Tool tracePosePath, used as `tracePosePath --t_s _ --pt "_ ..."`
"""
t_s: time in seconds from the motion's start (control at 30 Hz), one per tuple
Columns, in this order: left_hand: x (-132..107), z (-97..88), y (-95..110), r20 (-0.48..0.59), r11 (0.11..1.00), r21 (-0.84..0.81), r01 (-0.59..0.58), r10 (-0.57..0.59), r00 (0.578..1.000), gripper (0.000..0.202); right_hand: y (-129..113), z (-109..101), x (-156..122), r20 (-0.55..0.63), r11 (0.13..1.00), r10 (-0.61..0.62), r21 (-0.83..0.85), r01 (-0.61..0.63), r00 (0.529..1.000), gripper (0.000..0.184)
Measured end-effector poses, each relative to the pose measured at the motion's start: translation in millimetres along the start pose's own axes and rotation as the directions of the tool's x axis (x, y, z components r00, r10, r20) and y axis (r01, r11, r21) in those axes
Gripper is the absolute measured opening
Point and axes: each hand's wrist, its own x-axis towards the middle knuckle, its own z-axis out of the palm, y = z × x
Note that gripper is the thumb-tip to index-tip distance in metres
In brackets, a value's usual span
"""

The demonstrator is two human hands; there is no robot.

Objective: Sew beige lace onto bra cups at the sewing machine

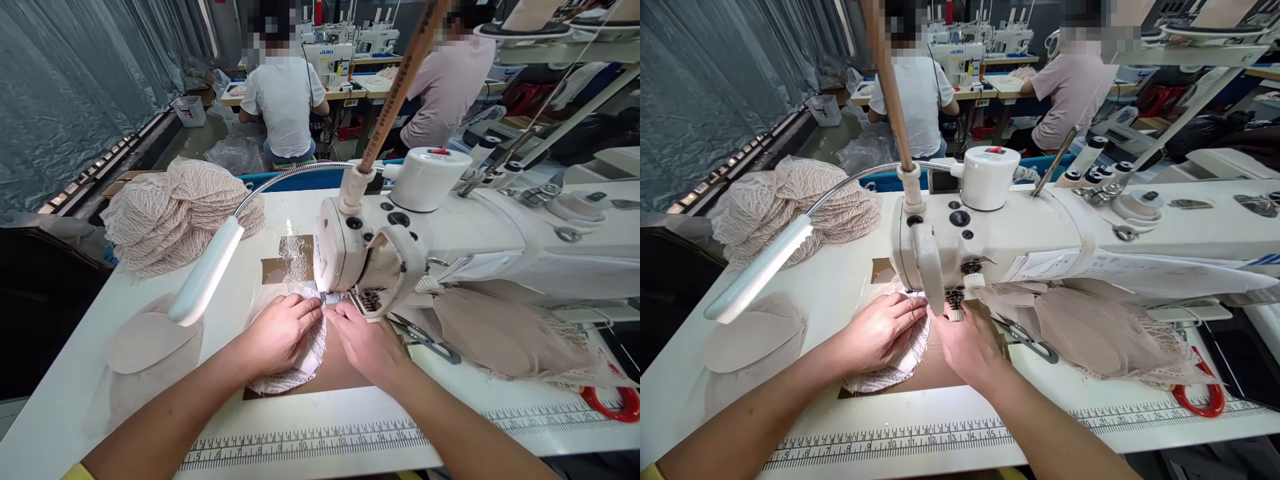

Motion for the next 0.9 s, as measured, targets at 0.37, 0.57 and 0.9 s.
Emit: tracePosePath --t_s 0.37,0.57,0.9 --pt "2.5 0.7 -4.7 0.009 0.999 0.041 -0.028 0.027 1.0 0.041 -3.9 1.9 4.5 -0.029 0.995 0.052 -0.088 -0.055 0.998 0.036" --pt "2.8 3.4 -7.0 -0.011 0.999 0.026 -0.041 0.041 0.999 0.04 -5.2 0.4 5.4 -0.028 0.995 0.066 -0.077 -0.067 0.997 0.036" --pt "4.8 3.1 -9.5 -0.065 0.995 0.066 -0.08 0.084 0.994 0.034 -5.2 -1.6 6.1 -0.027 0.995 0.063 -0.08 -0.065 0.998 0.037"
